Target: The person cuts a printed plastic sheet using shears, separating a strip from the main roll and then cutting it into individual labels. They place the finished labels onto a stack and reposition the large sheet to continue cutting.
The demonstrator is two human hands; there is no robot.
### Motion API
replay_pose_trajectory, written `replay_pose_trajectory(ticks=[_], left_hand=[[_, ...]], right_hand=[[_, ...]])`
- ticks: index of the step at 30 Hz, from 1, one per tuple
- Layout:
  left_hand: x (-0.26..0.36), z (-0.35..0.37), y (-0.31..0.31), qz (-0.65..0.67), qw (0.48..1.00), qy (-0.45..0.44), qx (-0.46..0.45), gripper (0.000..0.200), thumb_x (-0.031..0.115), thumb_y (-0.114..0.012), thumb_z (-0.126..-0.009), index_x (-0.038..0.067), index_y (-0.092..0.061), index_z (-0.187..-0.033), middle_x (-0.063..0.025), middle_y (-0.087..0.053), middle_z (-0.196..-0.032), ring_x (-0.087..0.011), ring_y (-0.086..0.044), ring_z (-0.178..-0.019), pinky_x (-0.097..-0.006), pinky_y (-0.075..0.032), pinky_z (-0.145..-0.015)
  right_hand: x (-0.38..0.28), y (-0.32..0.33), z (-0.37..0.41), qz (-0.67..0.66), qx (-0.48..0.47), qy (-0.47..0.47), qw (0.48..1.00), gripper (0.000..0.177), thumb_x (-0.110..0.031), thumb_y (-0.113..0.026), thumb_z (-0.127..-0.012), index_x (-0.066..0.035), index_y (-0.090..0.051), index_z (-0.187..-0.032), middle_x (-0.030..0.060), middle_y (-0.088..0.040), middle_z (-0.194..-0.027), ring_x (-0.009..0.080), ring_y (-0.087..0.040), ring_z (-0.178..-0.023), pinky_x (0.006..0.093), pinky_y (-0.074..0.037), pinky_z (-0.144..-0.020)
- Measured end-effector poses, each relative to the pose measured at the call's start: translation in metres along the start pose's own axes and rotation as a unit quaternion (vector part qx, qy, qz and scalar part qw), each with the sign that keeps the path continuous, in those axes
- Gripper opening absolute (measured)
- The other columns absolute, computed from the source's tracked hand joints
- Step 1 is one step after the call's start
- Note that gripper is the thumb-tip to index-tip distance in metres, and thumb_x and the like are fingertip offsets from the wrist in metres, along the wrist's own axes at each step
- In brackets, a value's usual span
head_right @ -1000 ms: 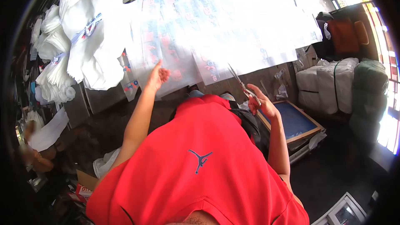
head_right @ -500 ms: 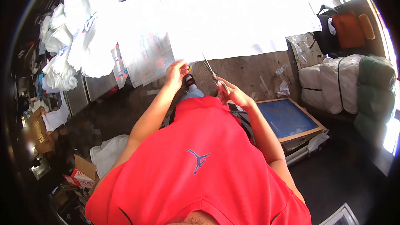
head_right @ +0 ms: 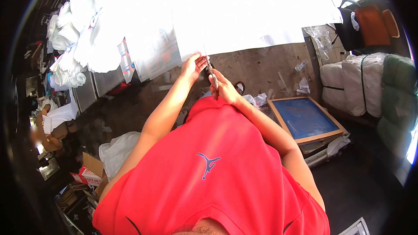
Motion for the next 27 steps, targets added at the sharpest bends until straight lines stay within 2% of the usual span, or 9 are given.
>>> replay_pose_trajectory(ticks=[7,9,13,15,19,21,22,25,27], left_hand=[[0.002,0.006,-0.003,-0.022,1.000,0.003,0.009,0.018,0.009,-0.059,-0.093,-0.003,-0.059,-0.106,-0.0163,-0.067,-0.096,-0.0291,-0.070,-0.089,-0.0368,-0.060,-0.073],[0.002,0.006,-0.003,-0.021,0.999,0.013,0.023,0.018,0.009,-0.062,-0.092,-0.003,-0.059,-0.105,-0.0160,-0.068,-0.095,-0.0292,-0.071,-0.085,-0.0339,-0.061,-0.068],[0.007,0.011,-0.009,-0.024,0.999,0.011,0.020,0.020,0.010,-0.064,-0.091,-0.003,-0.059,-0.104,-0.0159,-0.068,-0.094,-0.0291,-0.072,-0.082,-0.0322,-0.061,-0.064],[0.010,0.013,-0.011,-0.025,0.999,0.009,0.018,0.017,0.011,-0.066,-0.090,-0.002,-0.060,-0.100,-0.0153,-0.069,-0.092,-0.0275,-0.072,-0.081,-0.0313,-0.061,-0.063],[0.014,0.019,-0.011,-0.039,0.999,0.008,0.017,0.017,0.012,-0.067,-0.089,-0.001,-0.061,-0.100,-0.0136,-0.069,-0.090,-0.0241,-0.071,-0.077,-0.0299,-0.059,-0.062],[0.014,0.022,-0.008,-0.043,0.998,0.008,0.034,0.017,0.012,-0.067,-0.089,0.001,-0.062,-0.101,-0.0118,-0.069,-0.088,-0.0212,-0.069,-0.072,-0.0292,-0.058,-0.062],[0.015,0.022,-0.008,-0.043,0.999,0.017,0.027,0.017,0.012,-0.068,-0.089,0.002,-0.063,-0.101,-0.0095,-0.069,-0.091,-0.0192,-0.068,-0.079,-0.0300,-0.057,-0.067],[0.021,0.023,-0.006,-0.040,0.998,-0.007,0.049,0.016,0.011,-0.069,-0.087,0.004,-0.063,-0.100,-0.0071,-0.069,-0.095,-0.0162,-0.065,-0.089,-0.0307,-0.056,-0.074],[0.022,0.027,-0.003,-0.051,0.997,0.000,0.058,0.016,0.012,-0.069,-0.087,0.005,-0.064,-0.101,-0.0054,-0.068,-0.096,-0.0142,-0.063,-0.091,-0.0296,-0.054,-0.076]], right_hand=[[0.005,0.004,-0.004,-0.020,-0.005,0.006,1.000,0.066,-0.027,-0.051,-0.101,-0.008,-0.018,-0.155,0.0026,-0.054,-0.078,0.0120,-0.051,-0.056,0.0282,-0.046,-0.052],[0.008,0.005,-0.006,-0.033,-0.003,0.016,0.999,0.065,-0.019,-0.050,-0.100,-0.008,-0.017,-0.155,0.0024,-0.054,-0.080,0.0119,-0.051,-0.058,0.0279,-0.047,-0.053],[0.011,0.003,-0.007,-0.052,-0.028,0.039,0.997,0.066,-0.012,-0.049,-0.099,-0.008,-0.016,-0.155,0.0024,-0.054,-0.081,0.0118,-0.052,-0.060,0.0272,-0.047,-0.055],[0.012,0.001,-0.007,-0.043,-0.025,0.031,0.998,0.066,-0.008,-0.047,-0.097,-0.007,-0.016,-0.155,0.0026,-0.054,-0.082,0.0119,-0.051,-0.061,0.0268,-0.047,-0.056],[-0.004,-0.004,-0.020,-0.072,0.004,0.018,0.997,0.066,-0.007,-0.048,-0.096,-0.006,-0.019,-0.155,0.0028,-0.054,-0.081,0.0122,-0.051,-0.060,0.0273,-0.047,-0.055],[-0.016,-0.006,-0.027,-0.027,0.016,0.025,0.999,0.065,-0.006,-0.048,-0.095,-0.006,-0.022,-0.154,0.0026,-0.054,-0.079,0.0125,-0.052,-0.060,0.0279,-0.047,-0.054],[-0.008,-0.002,-0.035,-0.031,-0.004,0.033,0.999,0.065,-0.008,-0.050,-0.095,-0.005,-0.023,-0.154,0.0024,-0.053,-0.078,0.0125,-0.052,-0.059,0.0283,-0.046,-0.053],[-0.006,-0.001,-0.043,-0.035,0.003,0.041,0.999,0.065,-0.010,-0.051,-0.095,-0.005,-0.023,-0.154,0.0025,-0.053,-0.077,0.0123,-0.052,-0.059,0.0282,-0.046,-0.053],[-0.010,-0.002,-0.047,-0.035,-0.003,0.041,0.999,0.065,-0.011,-0.052,-0.096,-0.004,-0.023,-0.153,0.0027,-0.053,-0.077,0.0124,-0.052,-0.059,0.0282,-0.046,-0.053]])
Point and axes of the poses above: each hand's wrist, its own z-axis away from the middle knuckle, its own y-axis out of the back of the hand, x = y × z, the point moved 7 cm from there along -z, towards the middle knuckle
